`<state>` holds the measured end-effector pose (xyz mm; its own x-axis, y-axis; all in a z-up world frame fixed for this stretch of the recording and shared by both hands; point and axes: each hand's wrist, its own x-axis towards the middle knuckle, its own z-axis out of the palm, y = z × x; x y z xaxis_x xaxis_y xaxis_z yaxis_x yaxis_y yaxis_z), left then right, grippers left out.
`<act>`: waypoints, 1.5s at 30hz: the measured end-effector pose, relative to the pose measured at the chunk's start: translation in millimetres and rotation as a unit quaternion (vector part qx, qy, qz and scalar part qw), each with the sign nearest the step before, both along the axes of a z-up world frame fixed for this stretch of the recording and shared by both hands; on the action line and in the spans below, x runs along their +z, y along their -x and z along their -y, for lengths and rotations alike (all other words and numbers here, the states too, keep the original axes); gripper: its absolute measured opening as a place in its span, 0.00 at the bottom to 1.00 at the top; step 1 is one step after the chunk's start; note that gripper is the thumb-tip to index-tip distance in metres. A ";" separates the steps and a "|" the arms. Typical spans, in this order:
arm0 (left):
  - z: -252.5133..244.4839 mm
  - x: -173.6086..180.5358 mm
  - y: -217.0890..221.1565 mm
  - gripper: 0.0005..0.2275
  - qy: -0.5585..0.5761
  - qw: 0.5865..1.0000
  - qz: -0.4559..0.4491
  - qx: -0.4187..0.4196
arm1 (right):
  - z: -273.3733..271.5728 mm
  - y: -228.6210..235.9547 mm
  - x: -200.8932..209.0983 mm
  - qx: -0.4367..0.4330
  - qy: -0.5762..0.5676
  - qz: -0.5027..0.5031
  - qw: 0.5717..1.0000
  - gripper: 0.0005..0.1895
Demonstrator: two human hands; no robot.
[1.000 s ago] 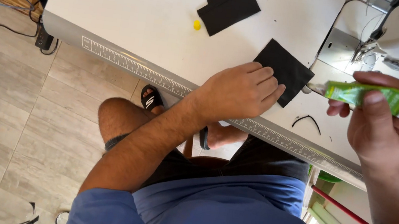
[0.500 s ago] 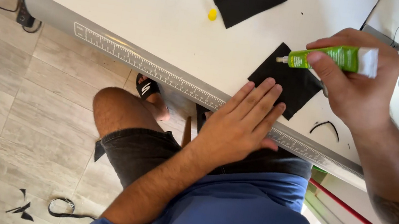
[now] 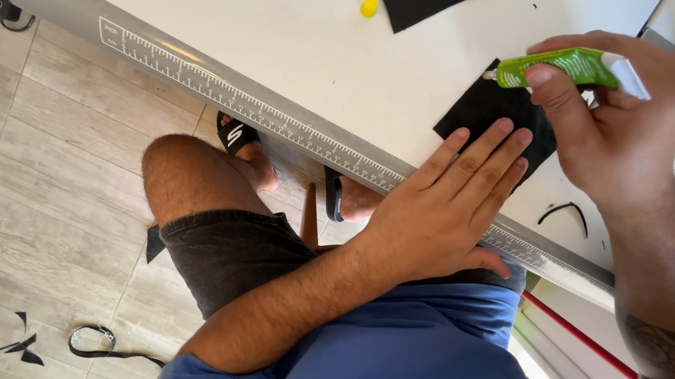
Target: Applying glue to leather pieces, folding them to form pockets, and cutting leather material with scissors
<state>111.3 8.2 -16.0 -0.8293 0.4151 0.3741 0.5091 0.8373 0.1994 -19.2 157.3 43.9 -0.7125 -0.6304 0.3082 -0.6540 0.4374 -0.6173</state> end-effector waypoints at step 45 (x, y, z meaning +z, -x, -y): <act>-0.3 -11.6 1.6 0.51 0.023 0.999 -0.030 -0.011 | 9.9 -10.9 4.7 0.054 -0.053 -0.027 0.997 0.07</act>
<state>109.6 8.5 -27.6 -0.7971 0.4506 0.4020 0.5367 0.8338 0.1296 -8.3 147.4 48.6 -0.6231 -0.7335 0.2715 -0.7317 0.4239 -0.5339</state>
